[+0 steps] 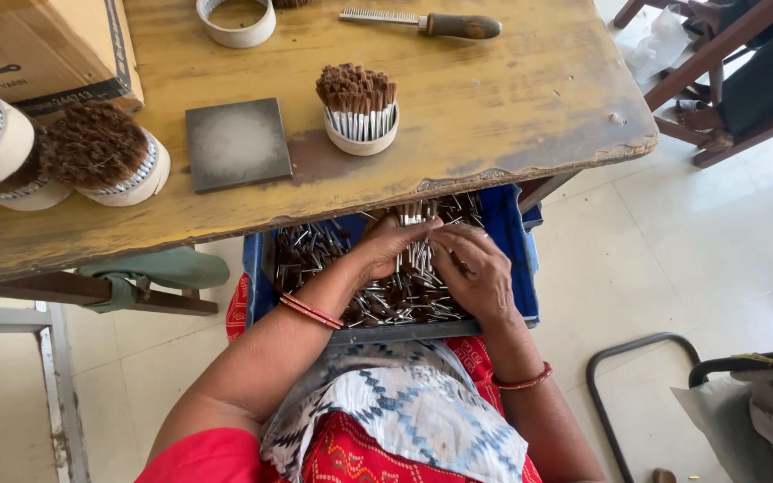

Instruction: The person sits at a workbench and repeatedly picks metal ferrule parts by hand from a blue bin on their lap, sorting through the pile. They occasionally place a brown bristle tuft into a white cup holding finished tufts on the table.

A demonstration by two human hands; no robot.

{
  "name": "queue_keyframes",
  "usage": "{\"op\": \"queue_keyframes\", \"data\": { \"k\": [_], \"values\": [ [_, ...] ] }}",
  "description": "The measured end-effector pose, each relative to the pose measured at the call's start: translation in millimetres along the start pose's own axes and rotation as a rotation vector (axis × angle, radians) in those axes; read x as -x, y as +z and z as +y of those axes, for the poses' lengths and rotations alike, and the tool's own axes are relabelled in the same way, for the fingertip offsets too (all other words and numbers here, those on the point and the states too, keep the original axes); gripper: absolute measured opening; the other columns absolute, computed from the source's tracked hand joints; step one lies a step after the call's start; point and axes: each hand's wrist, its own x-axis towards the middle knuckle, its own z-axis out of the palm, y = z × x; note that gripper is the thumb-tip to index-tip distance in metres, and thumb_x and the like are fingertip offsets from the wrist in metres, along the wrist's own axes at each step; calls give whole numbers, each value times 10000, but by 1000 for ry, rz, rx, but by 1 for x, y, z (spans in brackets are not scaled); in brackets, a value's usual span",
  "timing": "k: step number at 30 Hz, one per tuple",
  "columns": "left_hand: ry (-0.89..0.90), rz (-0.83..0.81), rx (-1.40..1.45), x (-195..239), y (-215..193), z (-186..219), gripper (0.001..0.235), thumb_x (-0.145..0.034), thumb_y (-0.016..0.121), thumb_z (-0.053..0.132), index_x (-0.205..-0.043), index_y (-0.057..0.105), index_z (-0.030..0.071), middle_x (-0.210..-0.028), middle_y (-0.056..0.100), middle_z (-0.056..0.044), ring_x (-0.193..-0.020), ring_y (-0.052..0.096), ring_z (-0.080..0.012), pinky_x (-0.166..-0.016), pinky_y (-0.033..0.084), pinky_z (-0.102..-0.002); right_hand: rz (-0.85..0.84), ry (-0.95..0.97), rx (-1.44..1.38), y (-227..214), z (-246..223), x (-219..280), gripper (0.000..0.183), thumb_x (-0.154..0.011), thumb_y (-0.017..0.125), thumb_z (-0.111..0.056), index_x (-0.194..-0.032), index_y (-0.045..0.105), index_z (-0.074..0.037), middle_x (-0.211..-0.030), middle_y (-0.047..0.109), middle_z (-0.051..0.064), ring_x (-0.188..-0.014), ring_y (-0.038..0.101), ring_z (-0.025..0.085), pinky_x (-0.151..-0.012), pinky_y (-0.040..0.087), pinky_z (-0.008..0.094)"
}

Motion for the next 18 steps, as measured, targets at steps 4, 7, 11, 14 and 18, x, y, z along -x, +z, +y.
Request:
{"op": "queue_keyframes", "data": {
  "k": [4, 7, 11, 14, 18],
  "values": [
    [277, 38, -869, 10, 11, 5, 403, -787, 889, 254, -1081, 701, 55, -941, 747, -68, -867, 738, -209, -746, 630, -370, 23, 77, 76, 1, 0, -8, 246, -915, 746, -22, -1161, 746, -25, -1119, 732, 134, -1023, 703, 304, -874, 561, 374],
    [312, 105, -1210, 11, 17, 5, 330, -838, 870, 191, -1010, 654, 10, -860, 769, -68, -814, 781, -209, -735, 609, -338, 5, 93, 111, 3, 11, 0, 243, -918, 741, -15, -1160, 753, -20, -1093, 738, 135, -994, 698, 308, -847, 559, 382],
    [114, 185, -453, 13, 22, 11, 350, -741, 818, 105, -1061, 689, 43, -934, 749, -69, -786, 776, -253, -637, 646, -371, 3, 119, 79, 6, 16, 8, 187, -930, 740, -17, -1111, 768, -54, -1063, 752, 99, -973, 725, 259, -829, 588, 353],
    [-42, -13, -55, 8, 2, 7, 368, -807, 838, 195, -1106, 704, 27, -981, 751, -153, -841, 777, -235, -731, 695, -370, 80, 127, 109, 2, 10, 7, 188, -937, 733, -9, -1115, 765, -61, -1090, 753, 97, -996, 732, 242, -844, 594, 343],
    [-113, 38, -52, -2, 1, -1, 357, -907, 755, 309, -1159, 734, 57, -1121, 758, -50, -963, 736, -98, -783, 638, -275, 25, 77, 140, 6, 8, 7, 229, -926, 725, 3, -1142, 759, -63, -1130, 746, 112, -1038, 718, 251, -881, 586, 354]
  ]
}}
